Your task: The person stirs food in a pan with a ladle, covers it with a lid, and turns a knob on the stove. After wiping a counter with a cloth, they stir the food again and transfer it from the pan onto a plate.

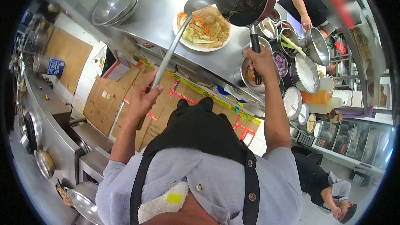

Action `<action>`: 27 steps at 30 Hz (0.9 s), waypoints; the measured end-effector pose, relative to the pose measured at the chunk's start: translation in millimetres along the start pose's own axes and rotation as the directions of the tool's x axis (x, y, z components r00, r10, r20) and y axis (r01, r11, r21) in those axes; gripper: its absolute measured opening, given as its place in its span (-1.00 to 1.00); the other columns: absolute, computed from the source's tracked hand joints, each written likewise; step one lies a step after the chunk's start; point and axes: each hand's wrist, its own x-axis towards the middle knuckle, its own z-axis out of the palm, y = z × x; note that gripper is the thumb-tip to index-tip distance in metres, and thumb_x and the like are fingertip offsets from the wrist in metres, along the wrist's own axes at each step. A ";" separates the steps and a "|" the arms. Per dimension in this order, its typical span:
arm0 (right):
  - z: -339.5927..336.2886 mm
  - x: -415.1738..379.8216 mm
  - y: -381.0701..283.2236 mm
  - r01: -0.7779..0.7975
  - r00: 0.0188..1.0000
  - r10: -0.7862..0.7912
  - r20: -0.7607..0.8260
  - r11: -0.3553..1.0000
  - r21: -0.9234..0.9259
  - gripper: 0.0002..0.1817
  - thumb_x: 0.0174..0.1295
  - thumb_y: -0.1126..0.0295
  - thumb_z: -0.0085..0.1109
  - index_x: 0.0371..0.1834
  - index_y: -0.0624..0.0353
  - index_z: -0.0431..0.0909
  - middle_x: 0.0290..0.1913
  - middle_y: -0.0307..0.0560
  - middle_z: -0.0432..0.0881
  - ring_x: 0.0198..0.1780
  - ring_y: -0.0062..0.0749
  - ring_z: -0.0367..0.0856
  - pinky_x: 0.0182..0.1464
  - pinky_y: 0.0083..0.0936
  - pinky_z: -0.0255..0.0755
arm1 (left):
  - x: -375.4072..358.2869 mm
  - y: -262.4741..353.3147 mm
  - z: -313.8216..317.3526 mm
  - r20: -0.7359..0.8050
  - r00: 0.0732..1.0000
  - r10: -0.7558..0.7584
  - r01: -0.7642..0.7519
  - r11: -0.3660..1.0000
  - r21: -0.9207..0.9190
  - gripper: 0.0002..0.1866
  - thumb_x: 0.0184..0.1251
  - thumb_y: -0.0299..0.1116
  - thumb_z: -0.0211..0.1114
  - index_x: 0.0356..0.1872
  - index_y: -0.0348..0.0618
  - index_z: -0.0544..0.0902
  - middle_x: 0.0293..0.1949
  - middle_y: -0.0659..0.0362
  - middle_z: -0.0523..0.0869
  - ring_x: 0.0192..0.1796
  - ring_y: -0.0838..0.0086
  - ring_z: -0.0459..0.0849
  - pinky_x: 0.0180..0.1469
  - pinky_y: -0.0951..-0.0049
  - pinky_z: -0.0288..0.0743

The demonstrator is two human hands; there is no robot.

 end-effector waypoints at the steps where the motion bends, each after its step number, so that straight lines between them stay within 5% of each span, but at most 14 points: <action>1: 0.9 -2.3 -0.1 -0.006 1.000 0.006 -0.019 1.000 -0.002 -0.76 0.00 0.36 0.28 -0.40 0.23 0.42 -0.71 -0.29 0.38 -0.79 -0.65 0.32 -0.74 -0.70 0.17 | 4.1 -5.1 3.2 -0.023 0.995 0.092 -0.092 0.996 0.004 -0.49 0.19 -0.42 0.27 0.19 -0.25 0.41 -0.18 0.12 0.66 -0.24 0.63 0.55 -0.23 0.59 0.43; 4: 0.4 -11.3 5.5 -0.017 0.998 0.016 -0.057 1.000 -0.018 -0.76 0.01 0.36 0.27 -0.39 0.21 0.41 -0.71 -0.29 0.40 -0.77 -0.66 0.33 -0.72 -0.70 0.18 | 18.2 -23.7 15.9 -0.059 0.915 0.398 -0.389 0.913 0.128 -0.48 0.18 -0.41 0.26 0.20 -0.23 0.40 -0.20 0.07 0.66 -0.25 0.46 0.60 -0.23 0.47 0.45; 6: 4.7 -17.1 2.6 -0.036 0.999 0.036 -0.038 0.999 0.004 -0.76 0.01 0.36 0.28 -0.40 0.20 0.40 -0.71 -0.28 0.40 -0.78 -0.65 0.33 -0.72 -0.69 0.18 | 37.6 -13.9 21.0 -0.034 0.774 0.632 -0.586 0.736 0.339 -0.46 0.18 -0.39 0.26 0.21 -0.22 0.38 -0.23 0.06 0.66 -0.18 0.31 0.63 -0.17 0.36 0.46; 9: 7.7 -9.3 8.3 0.026 1.000 -0.026 -0.004 1.000 0.017 -0.76 0.01 0.35 0.28 -0.42 0.19 0.39 -0.72 -0.27 0.40 -0.79 -0.63 0.34 -0.73 -0.67 0.20 | 57.2 16.4 31.9 0.099 0.766 0.636 -0.570 0.600 0.562 -0.48 0.17 -0.38 0.23 0.20 -0.24 0.38 -0.10 -0.13 0.61 -0.10 0.07 0.61 -0.11 0.25 0.47; 12: 7.9 -8.9 2.5 0.067 0.997 -0.069 -0.035 0.997 -0.044 -0.77 0.01 0.36 0.26 -0.46 0.19 0.38 -0.73 -0.25 0.40 -0.79 -0.61 0.35 -0.74 -0.65 0.20 | 59.6 23.9 28.7 0.139 0.827 0.545 -0.468 0.531 0.707 -0.46 0.16 -0.39 0.20 0.22 -0.18 0.36 -0.07 -0.19 0.56 -0.07 -0.02 0.57 -0.07 0.21 0.46; 15: -0.8 -8.5 -3.2 0.088 0.994 -0.093 -0.057 0.992 -0.085 -0.77 0.01 0.37 0.24 -0.50 0.21 0.37 -0.74 -0.23 0.39 -0.80 -0.58 0.34 -0.76 -0.60 0.21 | 30.6 32.2 -8.9 0.181 0.786 0.591 -0.451 0.347 0.822 -0.46 0.15 -0.41 0.11 0.23 -0.14 0.32 -0.15 -0.14 0.58 -0.17 -0.03 0.59 -0.13 0.10 0.47; 19: -6.0 -11.7 -2.7 0.116 0.993 -0.116 -0.003 0.993 -0.006 -0.77 0.01 0.35 0.23 -0.54 0.25 0.41 -0.75 -0.20 0.42 -0.80 -0.56 0.37 -0.76 -0.58 0.23 | -26.1 46.0 -18.3 0.068 0.850 0.522 -0.294 0.363 0.884 -0.46 0.13 -0.40 0.15 0.21 -0.13 0.36 -0.16 -0.11 0.58 -0.15 -0.02 0.58 -0.12 0.11 0.46; 22: -9.1 -28.4 11.1 0.034 0.998 -0.041 0.057 0.993 0.115 -0.77 0.06 0.33 0.22 -0.54 0.15 0.36 -0.75 -0.28 0.35 -0.79 -0.59 0.32 -0.77 -0.59 0.21 | -51.8 7.7 3.0 0.050 0.625 0.779 -0.547 0.392 0.740 -0.49 0.16 -0.45 0.19 0.19 -0.20 0.37 -0.26 -0.01 0.62 -0.25 0.14 0.63 -0.23 0.26 0.48; 24: -13.7 -46.2 30.5 0.022 0.992 -0.045 0.115 0.981 0.194 -0.77 0.07 0.34 0.23 -0.50 0.14 0.35 -0.70 -0.31 0.36 -0.77 -0.62 0.29 -0.78 -0.60 0.18 | -82.1 6.1 46.5 -0.092 0.717 0.691 -0.573 0.660 0.486 -0.51 0.17 -0.49 0.19 0.18 -0.21 0.38 -0.38 0.10 0.61 -0.42 0.35 0.61 -0.41 0.43 0.44; 25: -16.9 -64.7 40.6 0.106 0.985 -0.135 0.108 0.966 0.238 -0.76 0.06 0.32 0.24 -0.46 0.14 0.35 -0.68 -0.31 0.37 -0.74 -0.64 0.32 -0.77 -0.61 0.20 | -110.0 8.8 72.5 -0.150 0.885 0.441 -0.391 0.878 0.277 -0.52 0.18 -0.52 0.19 0.17 -0.22 0.38 -0.45 0.16 0.58 -0.55 0.50 0.57 -0.53 0.54 0.39; 26: -22.3 -86.4 51.4 0.033 0.993 -0.042 0.111 0.996 0.084 -0.75 0.04 0.31 0.26 -0.49 0.16 0.37 -0.68 -0.30 0.38 -0.72 -0.64 0.36 -0.75 -0.61 0.24 | -126.2 1.9 95.5 -0.152 0.886 0.438 -0.418 0.896 0.148 -0.52 0.18 -0.54 0.17 0.17 -0.24 0.37 -0.48 0.20 0.54 -0.63 0.58 0.49 -0.61 0.60 0.31; 27: -32.2 -141.2 41.2 -0.030 0.983 -0.044 0.177 0.917 0.397 -0.74 0.02 0.30 0.28 -0.57 0.16 0.39 -0.68 -0.29 0.39 -0.72 -0.62 0.38 -0.74 -0.61 0.27 | -141.2 -5.9 115.7 -0.158 0.894 0.419 -0.423 0.906 0.013 -0.53 0.18 -0.57 0.16 0.16 -0.27 0.36 -0.52 0.23 0.50 -0.70 0.66 0.41 -0.69 0.67 0.24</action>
